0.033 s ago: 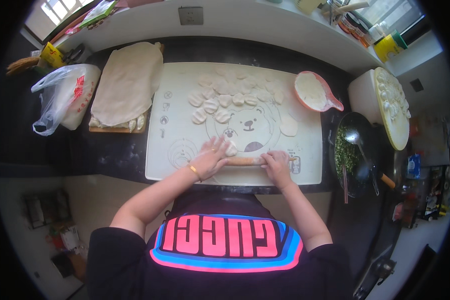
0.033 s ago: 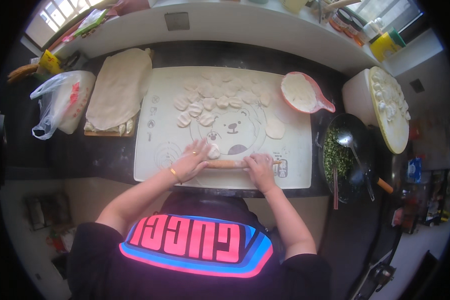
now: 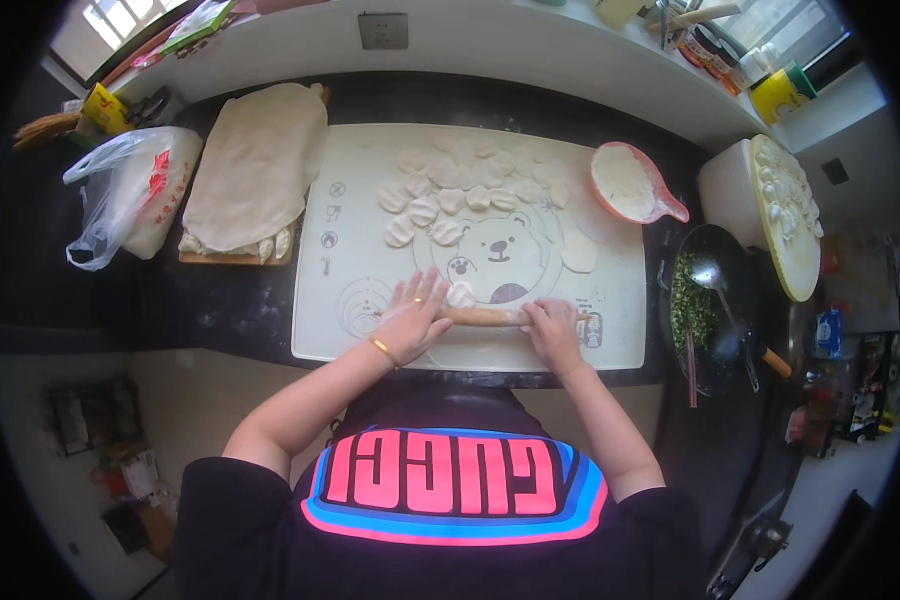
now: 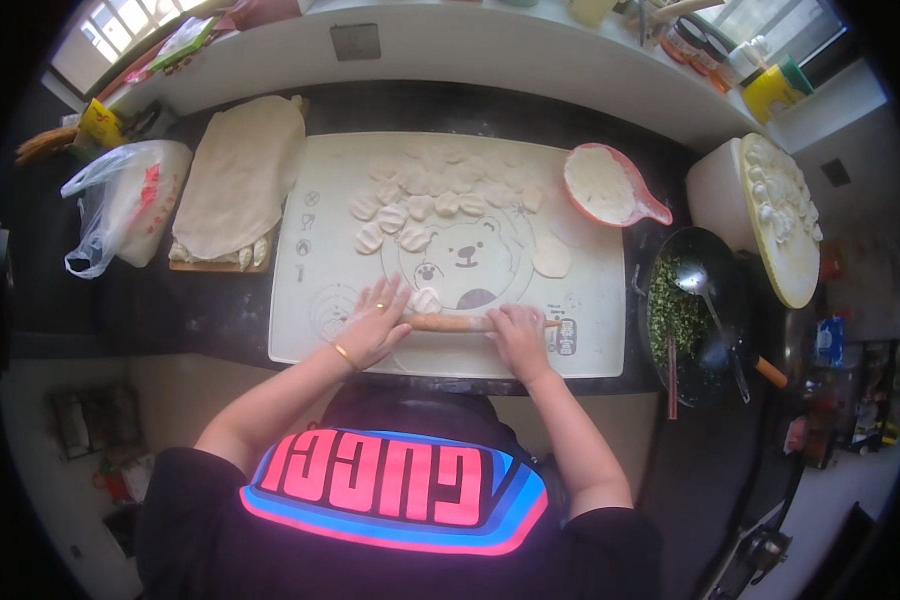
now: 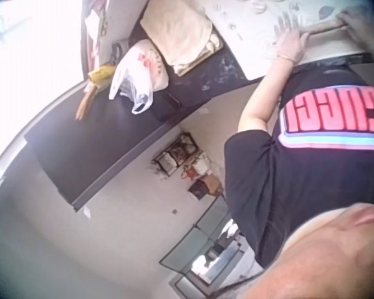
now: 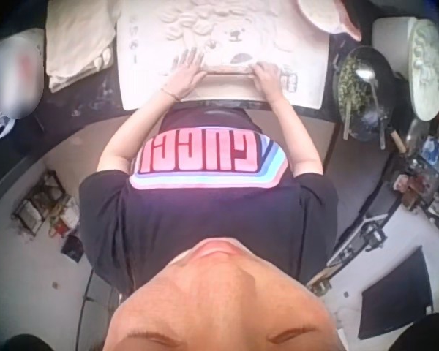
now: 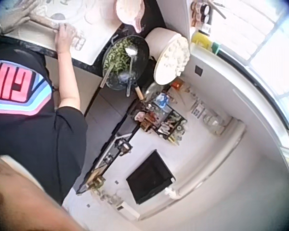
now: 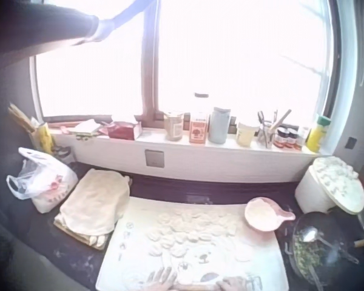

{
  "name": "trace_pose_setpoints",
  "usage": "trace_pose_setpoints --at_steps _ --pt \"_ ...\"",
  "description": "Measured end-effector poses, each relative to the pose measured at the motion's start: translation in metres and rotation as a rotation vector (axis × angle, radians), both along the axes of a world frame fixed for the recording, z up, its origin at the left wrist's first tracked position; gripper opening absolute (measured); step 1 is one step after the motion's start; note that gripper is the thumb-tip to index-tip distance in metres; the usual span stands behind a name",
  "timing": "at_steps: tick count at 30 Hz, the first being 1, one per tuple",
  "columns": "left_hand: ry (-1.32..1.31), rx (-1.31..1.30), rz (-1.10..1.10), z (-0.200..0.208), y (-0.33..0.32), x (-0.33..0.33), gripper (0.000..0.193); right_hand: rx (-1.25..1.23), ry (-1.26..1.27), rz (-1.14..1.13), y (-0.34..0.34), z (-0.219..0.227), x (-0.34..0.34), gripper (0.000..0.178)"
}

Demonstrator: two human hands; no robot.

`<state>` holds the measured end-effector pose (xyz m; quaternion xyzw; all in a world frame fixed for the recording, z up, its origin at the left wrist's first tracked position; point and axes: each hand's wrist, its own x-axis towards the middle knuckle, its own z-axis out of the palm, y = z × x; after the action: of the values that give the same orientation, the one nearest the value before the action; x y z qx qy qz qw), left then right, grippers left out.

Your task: The person rolls out small dough balls into circular wrappers using a wooden rolling pin on a cutting board. They then place a spoonful of green vegetable filling onto each wrapper and fold them into dumplings, arranging the finished items on a tray.

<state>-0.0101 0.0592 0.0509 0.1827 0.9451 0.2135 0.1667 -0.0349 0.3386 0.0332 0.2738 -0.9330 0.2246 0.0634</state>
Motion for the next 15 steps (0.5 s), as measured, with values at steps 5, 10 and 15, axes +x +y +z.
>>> trace_pose_setpoints --at_steps 5,10,15 --pt "0.103 -0.181 0.265 -0.017 -0.003 -0.007 0.066 0.163 -0.035 -0.042 -0.043 -0.019 -0.03 0.054" --pt "0.194 -0.183 0.365 -0.023 -0.006 -0.058 0.07 0.269 -0.051 -0.193 -0.059 -0.018 -0.061 0.073" --pt "0.025 -0.201 0.199 -0.039 -0.025 -0.012 0.071 0.312 -0.239 -0.116 -0.056 -0.002 -0.006 0.084"
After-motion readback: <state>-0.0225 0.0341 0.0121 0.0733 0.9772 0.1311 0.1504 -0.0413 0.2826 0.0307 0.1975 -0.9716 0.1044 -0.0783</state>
